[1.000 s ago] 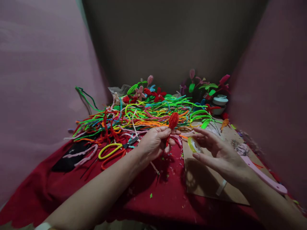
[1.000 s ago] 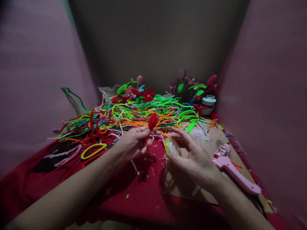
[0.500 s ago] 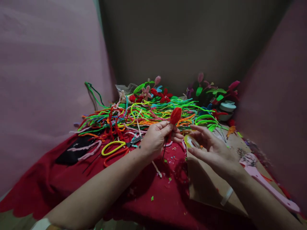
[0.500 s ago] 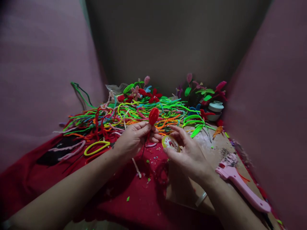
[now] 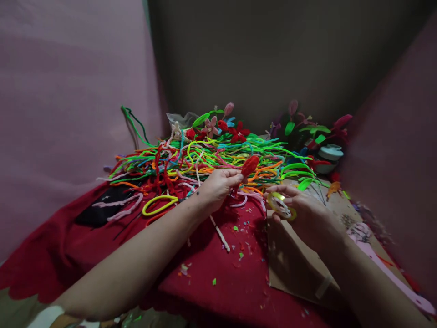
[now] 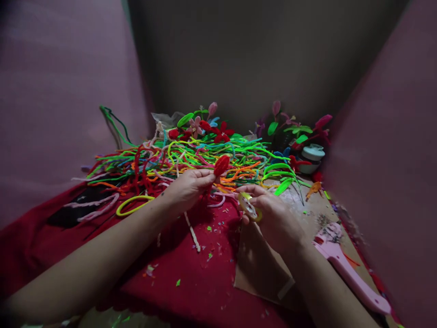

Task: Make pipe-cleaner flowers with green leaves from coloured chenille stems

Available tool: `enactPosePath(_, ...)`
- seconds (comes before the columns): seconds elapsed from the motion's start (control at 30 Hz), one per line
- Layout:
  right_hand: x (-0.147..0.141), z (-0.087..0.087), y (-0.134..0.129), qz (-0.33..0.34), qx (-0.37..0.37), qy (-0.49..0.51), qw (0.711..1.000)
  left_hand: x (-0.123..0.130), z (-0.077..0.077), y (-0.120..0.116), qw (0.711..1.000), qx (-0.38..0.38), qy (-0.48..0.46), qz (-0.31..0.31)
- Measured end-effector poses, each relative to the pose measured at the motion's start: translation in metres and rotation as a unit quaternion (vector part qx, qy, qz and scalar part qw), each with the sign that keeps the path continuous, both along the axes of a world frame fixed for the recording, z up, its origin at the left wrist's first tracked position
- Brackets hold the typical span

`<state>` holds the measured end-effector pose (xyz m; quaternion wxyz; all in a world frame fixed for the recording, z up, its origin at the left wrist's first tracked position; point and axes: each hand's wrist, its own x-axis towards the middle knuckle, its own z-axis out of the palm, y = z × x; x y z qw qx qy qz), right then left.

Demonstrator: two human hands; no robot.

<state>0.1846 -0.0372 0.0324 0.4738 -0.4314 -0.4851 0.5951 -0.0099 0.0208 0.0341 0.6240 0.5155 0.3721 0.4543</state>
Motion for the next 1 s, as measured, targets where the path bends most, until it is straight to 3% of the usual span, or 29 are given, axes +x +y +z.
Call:
enactPosePath(0.1,-0.004,0.007,-0.003,0.004,-0.051,0.066,0.997,0.001,-0.003,0.000,0.999,-0.004,-0.034,-0.037)
enactPosePath(0.27,-0.003,0.006,-0.004,0.006,-0.078,0.094,0.993,0.003,0.003,-0.006,0.994,-0.007,-0.079,-0.082)
enactPosePath(0.47,-0.005,-0.001,-0.005,0.017,-0.060,0.099,0.993,0.011,0.001,-0.013,0.982,-0.041,-0.113,-0.146)
enactPosePath(0.63,-0.008,-0.003,-0.005,0.019,-0.058,0.143,0.988,0.016,-0.007,-0.015,0.978,-0.055,-0.142,-0.143)
enactPosePath(1.0,-0.007,-0.003,-0.007,0.016,-0.070,0.178,0.981,0.015,-0.008,-0.013,0.978,-0.042,-0.151,-0.138)
